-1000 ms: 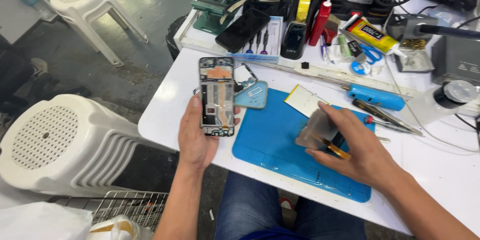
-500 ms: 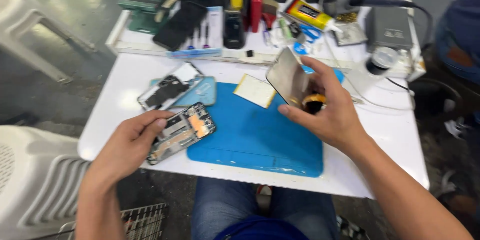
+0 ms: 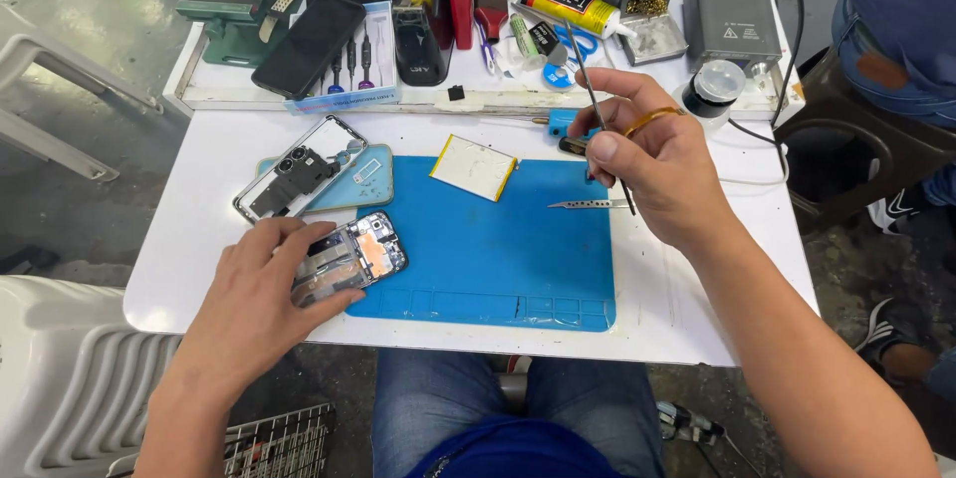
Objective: Disassembling a smartphone by removing the battery, screen assembly, and internal circuit boards using repair tools.
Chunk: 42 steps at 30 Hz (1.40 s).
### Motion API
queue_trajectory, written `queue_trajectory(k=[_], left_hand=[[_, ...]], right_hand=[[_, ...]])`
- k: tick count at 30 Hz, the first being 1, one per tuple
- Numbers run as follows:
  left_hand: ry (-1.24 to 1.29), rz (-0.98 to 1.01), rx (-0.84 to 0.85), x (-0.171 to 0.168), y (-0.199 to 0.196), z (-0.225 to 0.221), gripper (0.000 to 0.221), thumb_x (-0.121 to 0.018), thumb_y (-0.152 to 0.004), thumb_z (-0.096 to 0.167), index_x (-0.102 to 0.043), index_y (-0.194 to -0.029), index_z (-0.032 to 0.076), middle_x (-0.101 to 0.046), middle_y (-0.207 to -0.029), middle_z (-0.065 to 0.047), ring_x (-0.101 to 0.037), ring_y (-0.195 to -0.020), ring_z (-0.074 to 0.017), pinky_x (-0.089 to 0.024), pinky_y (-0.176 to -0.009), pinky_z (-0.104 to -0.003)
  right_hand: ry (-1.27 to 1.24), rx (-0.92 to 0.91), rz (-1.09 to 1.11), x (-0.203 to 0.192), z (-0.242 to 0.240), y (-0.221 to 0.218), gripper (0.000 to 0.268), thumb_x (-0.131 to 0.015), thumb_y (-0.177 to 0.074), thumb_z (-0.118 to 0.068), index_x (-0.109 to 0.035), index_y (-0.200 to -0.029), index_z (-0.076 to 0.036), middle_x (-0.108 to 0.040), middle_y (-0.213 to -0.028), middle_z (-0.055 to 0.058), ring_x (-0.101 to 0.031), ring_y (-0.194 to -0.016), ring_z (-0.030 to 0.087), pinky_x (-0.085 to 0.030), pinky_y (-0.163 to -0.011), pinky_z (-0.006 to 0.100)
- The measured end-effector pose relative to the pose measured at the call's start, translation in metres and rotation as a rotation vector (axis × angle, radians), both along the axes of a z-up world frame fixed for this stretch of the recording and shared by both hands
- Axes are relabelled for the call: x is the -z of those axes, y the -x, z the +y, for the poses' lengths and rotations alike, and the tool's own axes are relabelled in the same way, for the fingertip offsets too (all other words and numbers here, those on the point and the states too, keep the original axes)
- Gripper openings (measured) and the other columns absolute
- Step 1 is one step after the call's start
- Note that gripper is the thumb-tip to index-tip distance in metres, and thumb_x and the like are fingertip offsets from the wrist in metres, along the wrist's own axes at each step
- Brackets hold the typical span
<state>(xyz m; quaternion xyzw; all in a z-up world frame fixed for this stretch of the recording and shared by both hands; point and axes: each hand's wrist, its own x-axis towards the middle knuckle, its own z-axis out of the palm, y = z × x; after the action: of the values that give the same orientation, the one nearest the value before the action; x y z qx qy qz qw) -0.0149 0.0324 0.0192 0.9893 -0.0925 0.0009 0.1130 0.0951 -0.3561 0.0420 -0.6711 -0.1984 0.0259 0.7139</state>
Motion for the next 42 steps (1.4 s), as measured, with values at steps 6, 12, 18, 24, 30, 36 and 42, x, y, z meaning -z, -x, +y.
queue_trajectory(k=[6,12,18,24,30,36,42], left_hand=[[-0.156,-0.152,0.137,0.001,-0.001,-0.004,0.078,-0.069,-0.082,0.063,-0.054,-0.146,0.021,-0.054,-0.143,-0.002,-0.047,-0.128,-0.0318,-0.04,-0.1,-0.055],[-0.096,-0.319,0.395,-0.023,-0.061,-0.081,0.033,-0.063,-0.101,0.032,-0.068,-0.128,0.014,-0.071,-0.123,-0.007,-0.064,-0.114,-0.0274,-0.048,-0.094,-0.044],[-0.173,-0.033,0.522,-0.032,-0.138,-0.121,0.051,-0.076,-0.088,0.036,-0.067,-0.13,0.01,-0.068,-0.133,-0.015,-0.061,-0.128,-0.0341,-0.048,-0.099,-0.046],[-0.171,0.119,0.479,-0.048,-0.148,-0.129,0.06,-0.082,-0.083,0.033,-0.066,-0.133,0.004,-0.069,-0.116,-0.019,-0.069,-0.107,-0.0353,-0.053,-0.09,-0.044],[0.164,0.045,0.344,-0.07,-0.138,-0.097,0.025,-0.057,-0.103,0.018,-0.07,-0.118,0.004,-0.075,-0.089,-0.015,-0.075,-0.076,-0.0345,-0.059,-0.073,-0.046],[0.449,-0.145,0.282,-0.091,-0.131,-0.077,0.019,-0.066,-0.1,0.008,-0.075,-0.116,0.004,-0.074,-0.086,-0.015,-0.073,-0.075,-0.0291,-0.057,-0.074,-0.043],[0.264,-0.226,0.47,-0.023,-0.11,-0.1,0.021,-0.067,-0.096,0.006,-0.072,-0.117,0.006,-0.069,-0.116,-0.017,-0.075,-0.092,-0.0362,-0.062,-0.08,-0.047]], right_hand=[[0.041,0.021,0.017,-0.004,0.003,0.004,0.066,-0.069,-0.088,-0.03,-0.051,-0.146,-0.006,-0.06,-0.098,0.013,-0.061,-0.098,0.019,-0.046,-0.062,0.025],[0.085,0.064,-0.018,0.01,0.006,-0.003,0.064,-0.071,-0.09,-0.031,-0.052,-0.145,-0.007,-0.066,-0.1,0.012,-0.06,-0.082,0.012,-0.051,-0.066,0.024],[0.122,0.106,-0.127,0.031,-0.002,-0.02,0.061,-0.078,-0.092,-0.024,-0.052,-0.145,-0.006,-0.066,-0.099,0.015,-0.061,-0.081,0.017,-0.055,-0.074,0.031],[0.173,0.134,-0.119,0.026,-0.002,-0.018,0.063,-0.08,-0.091,-0.026,-0.052,-0.144,-0.007,-0.066,-0.103,0.016,-0.066,-0.085,0.021,-0.056,-0.08,0.033],[0.166,0.154,-0.141,0.022,-0.005,-0.015,0.062,-0.078,-0.092,-0.028,-0.052,-0.145,-0.008,-0.066,-0.103,0.014,-0.067,-0.087,0.02,-0.057,-0.082,0.034],[0.155,0.149,-0.137,0.018,-0.004,-0.013,0.062,-0.077,-0.092,-0.028,-0.051,-0.145,-0.008,-0.066,-0.102,0.014,-0.067,-0.085,0.02,-0.057,-0.082,0.035],[0.172,0.154,-0.149,0.024,-0.003,-0.015,0.062,-0.079,-0.091,-0.026,-0.053,-0.143,-0.006,-0.067,-0.1,0.016,-0.067,-0.083,0.023,-0.057,-0.08,0.036]])
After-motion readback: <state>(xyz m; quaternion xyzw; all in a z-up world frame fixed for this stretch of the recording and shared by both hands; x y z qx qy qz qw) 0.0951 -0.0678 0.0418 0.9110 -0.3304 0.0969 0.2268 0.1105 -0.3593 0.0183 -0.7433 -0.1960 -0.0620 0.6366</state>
